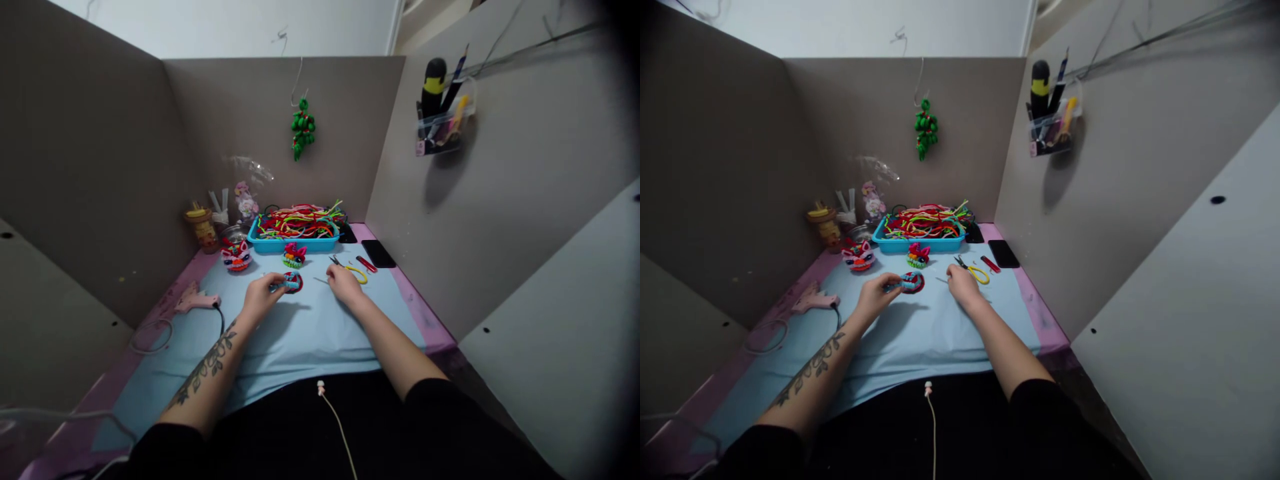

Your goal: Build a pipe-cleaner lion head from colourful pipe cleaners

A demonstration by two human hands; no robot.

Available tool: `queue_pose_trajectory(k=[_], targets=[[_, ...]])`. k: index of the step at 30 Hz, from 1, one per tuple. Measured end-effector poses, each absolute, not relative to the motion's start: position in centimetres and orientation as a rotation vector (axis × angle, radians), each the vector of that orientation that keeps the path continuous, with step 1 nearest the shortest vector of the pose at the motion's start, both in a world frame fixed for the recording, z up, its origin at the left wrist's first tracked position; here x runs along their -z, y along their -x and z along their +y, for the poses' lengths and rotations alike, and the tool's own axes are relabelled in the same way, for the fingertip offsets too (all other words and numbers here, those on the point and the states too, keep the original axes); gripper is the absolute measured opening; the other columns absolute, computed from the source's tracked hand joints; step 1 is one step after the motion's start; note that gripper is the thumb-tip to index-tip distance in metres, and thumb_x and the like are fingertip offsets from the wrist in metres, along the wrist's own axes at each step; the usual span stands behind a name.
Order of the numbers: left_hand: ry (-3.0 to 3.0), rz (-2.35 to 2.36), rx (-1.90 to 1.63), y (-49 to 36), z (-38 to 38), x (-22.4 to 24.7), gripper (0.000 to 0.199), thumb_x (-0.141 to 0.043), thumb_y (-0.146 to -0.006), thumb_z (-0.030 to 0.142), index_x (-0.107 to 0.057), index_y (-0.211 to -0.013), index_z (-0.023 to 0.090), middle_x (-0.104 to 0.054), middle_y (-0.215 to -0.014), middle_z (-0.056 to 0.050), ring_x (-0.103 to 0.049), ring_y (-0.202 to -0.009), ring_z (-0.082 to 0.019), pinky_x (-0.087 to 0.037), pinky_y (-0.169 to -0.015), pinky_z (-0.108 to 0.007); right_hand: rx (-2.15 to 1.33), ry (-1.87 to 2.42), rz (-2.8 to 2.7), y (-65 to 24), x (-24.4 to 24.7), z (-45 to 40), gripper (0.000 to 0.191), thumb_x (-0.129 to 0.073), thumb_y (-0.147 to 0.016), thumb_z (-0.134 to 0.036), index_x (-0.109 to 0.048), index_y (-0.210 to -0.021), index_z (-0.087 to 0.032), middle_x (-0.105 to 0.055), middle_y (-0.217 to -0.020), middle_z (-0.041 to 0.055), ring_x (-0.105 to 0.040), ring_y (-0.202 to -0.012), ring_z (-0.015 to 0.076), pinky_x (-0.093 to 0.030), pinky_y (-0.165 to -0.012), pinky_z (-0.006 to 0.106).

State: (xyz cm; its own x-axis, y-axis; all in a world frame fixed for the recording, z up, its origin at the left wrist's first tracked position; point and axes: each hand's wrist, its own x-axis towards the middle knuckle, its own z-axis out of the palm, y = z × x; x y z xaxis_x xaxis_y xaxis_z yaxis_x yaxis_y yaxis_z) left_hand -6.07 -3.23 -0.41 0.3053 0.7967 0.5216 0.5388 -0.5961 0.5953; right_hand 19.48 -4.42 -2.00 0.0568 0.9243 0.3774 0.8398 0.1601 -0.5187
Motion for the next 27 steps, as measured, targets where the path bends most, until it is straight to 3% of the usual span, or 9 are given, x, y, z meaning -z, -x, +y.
queue_pose_trajectory(k=[4, 9, 13, 17, 21, 25, 27], targets=[[-2.324, 1.228, -1.171, 4.8, -3.2, 1.7, 0.016, -0.065, -0.074, 0.029, -0.066, -0.088, 0.021, -0.072, -0.083, -0.003, -0.066, -0.074, -0.017, -0.049, -0.067, -0.026, -0.280, 1.441, -1.727, -16.5, 2.1, -4.4, 0.010, -0.059, -0.075, -0.018, -0.061, -0.085, -0.017, -0.062, -0.093, 0.0076, -0.055, -0.091, 0.0204, -0.042, -0.080, 0.033], [-2.490, 1.268, -1.096, 4.7, -3.2, 3.0, 0.013, -0.058, -0.079, 0.020, -0.066, -0.088, 0.022, -0.072, -0.085, -0.003, -0.066, -0.077, -0.018, -0.048, -0.072, -0.027, -0.850, 1.171, -1.633, -11.9, 2.4, -5.2, 0.026, -0.066, -0.071, -0.035, -0.059, -0.091, -0.019, -0.062, -0.074, -0.0016, -0.056, -0.065, 0.0129, -0.045, -0.063, 0.025], [-2.555, 1.246, -0.995, 4.6, -3.2, 3.4, 0.023, -0.055, -0.077, 0.016, -0.064, -0.098, 0.022, -0.071, -0.091, -0.005, -0.065, -0.081, -0.019, -0.048, -0.074, -0.028, -0.773, 1.118, -1.550, -11.0, 3.0, -5.8, 0.022, -0.061, -0.076, -0.036, -0.059, -0.089, -0.019, -0.061, -0.076, 0.0002, -0.055, -0.069, 0.0129, -0.044, -0.065, 0.025], [-2.498, 1.221, -0.895, 4.0, -3.3, 3.6, 0.044, -0.057, -0.074, 0.016, -0.052, -0.117, 0.018, -0.070, -0.090, -0.006, -0.066, -0.079, -0.020, -0.049, -0.071, -0.029, -0.668, 1.063, -1.736, -11.0, 3.2, -6.6, 0.029, -0.070, -0.069, -0.037, -0.059, -0.090, -0.020, -0.060, -0.079, 0.0006, -0.051, -0.066, 0.0128, -0.043, -0.063, 0.025], [-2.405, 1.183, -0.900, 3.8, -3.3, 3.6, 0.062, -0.058, -0.072, 0.012, -0.040, -0.131, 0.018, -0.070, -0.095, -0.006, -0.066, -0.082, -0.020, -0.050, -0.072, -0.029, -0.690, 1.108, -1.712, -11.1, 3.5, -6.7, 0.014, -0.065, -0.073, -0.032, -0.061, -0.078, -0.020, -0.059, -0.073, -0.0004, -0.052, -0.064, 0.0127, -0.043, -0.064, 0.026], [-2.416, 1.099, -1.080, 4.3, -3.1, 3.2, 0.053, -0.068, -0.070, 0.023, -0.052, -0.121, 0.021, -0.067, -0.110, -0.008, -0.061, -0.101, -0.023, -0.048, -0.087, -0.036, -0.888, 1.073, -1.424, -12.0, 3.9, -5.8, 0.019, -0.063, -0.073, -0.035, -0.059, -0.079, -0.019, -0.060, -0.069, -0.0006, -0.054, -0.062, 0.0125, -0.044, -0.061, 0.025], [-2.378, 1.057, -1.139, 4.7, -3.0, 3.1, 0.042, -0.069, -0.071, 0.027, -0.059, -0.112, 0.020, -0.068, -0.108, -0.008, -0.062, -0.100, -0.023, -0.048, -0.089, -0.038, -0.972, 1.045, -1.314, -12.4, 4.0, -5.4, 0.025, -0.065, -0.070, -0.039, -0.057, -0.080, -0.018, -0.059, -0.066, -0.0015, -0.053, -0.058, 0.0116, -0.044, -0.056, 0.024]])
